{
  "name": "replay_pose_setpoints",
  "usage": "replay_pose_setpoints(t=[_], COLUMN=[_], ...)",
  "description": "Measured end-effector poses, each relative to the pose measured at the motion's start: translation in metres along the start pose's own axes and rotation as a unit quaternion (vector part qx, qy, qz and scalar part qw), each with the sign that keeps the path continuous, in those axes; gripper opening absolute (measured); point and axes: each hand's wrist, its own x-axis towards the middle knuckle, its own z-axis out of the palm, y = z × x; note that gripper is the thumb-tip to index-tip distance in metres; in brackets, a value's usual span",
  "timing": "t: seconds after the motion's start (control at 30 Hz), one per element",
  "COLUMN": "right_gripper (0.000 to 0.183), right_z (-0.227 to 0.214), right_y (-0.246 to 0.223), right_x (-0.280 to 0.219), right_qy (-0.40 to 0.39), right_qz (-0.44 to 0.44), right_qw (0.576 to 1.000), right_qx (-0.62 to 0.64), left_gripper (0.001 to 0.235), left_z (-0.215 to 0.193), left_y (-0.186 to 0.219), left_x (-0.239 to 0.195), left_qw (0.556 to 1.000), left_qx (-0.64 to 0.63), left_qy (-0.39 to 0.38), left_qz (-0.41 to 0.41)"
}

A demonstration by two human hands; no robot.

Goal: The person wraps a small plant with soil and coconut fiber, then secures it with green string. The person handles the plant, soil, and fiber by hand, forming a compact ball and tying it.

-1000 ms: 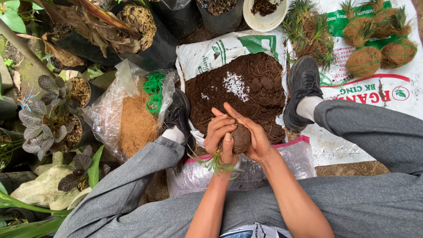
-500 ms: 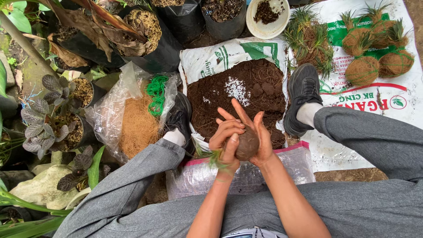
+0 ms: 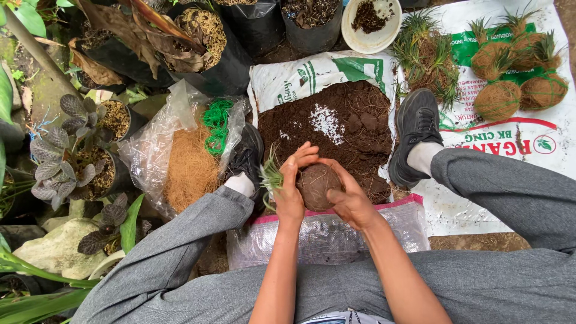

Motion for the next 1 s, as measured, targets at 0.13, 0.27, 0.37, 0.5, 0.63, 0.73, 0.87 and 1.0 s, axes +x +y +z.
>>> replay_pose_setpoints(t=[0.13, 0.27, 0.37, 0.5, 0.63, 0.73, 0.87, 1.0], right_gripper=[0.09, 0.067, 0.051, 0.045, 0.044, 0.041, 0.04, 0.042], right_z=[-0.007, -0.006, -0.003, 0.001, 0.001, 0.003, 0.01, 0.011], right_y=[0.003, 0.011, 0.025, 0.045, 0.039, 0.036, 0.045, 0.043], right_x=[0.007, 0.015, 0.021, 0.023, 0.025, 0.025, 0.028, 0.031], right_qy=[0.053, 0.162, 0.229, 0.264, 0.257, 0.238, 0.275, 0.285], right_qz=[-0.009, -0.016, -0.061, -0.114, -0.098, -0.049, -0.132, -0.118], right_qw=[0.996, 0.986, 0.971, 0.957, 0.961, 0.97, 0.95, 0.951], right_qx=[-0.071, 0.03, 0.04, 0.033, -0.02, 0.006, -0.071, -0.026], left_gripper=[0.057, 0.052, 0.048, 0.039, 0.037, 0.034, 0.031, 0.033], left_z=[0.002, 0.019, 0.034, 0.031, 0.019, 0.008, 0.013, 0.018], left_y=[-0.01, -0.02, -0.03, -0.044, -0.047, -0.048, -0.052, -0.046], left_x=[0.007, -0.001, -0.007, -0.008, 0.0, 0.004, 0.003, 0.005], left_qw=[0.998, 0.998, 0.995, 0.987, 0.995, 0.997, 0.996, 0.989], left_qx=[0.023, 0.024, 0.06, 0.125, 0.048, 0.051, 0.084, 0.139], left_qy=[0.019, 0.043, 0.073, 0.075, 0.061, 0.04, 0.038, 0.043], left_qz=[-0.05, -0.035, -0.021, -0.06, -0.058, -0.046, -0.008, -0.014])
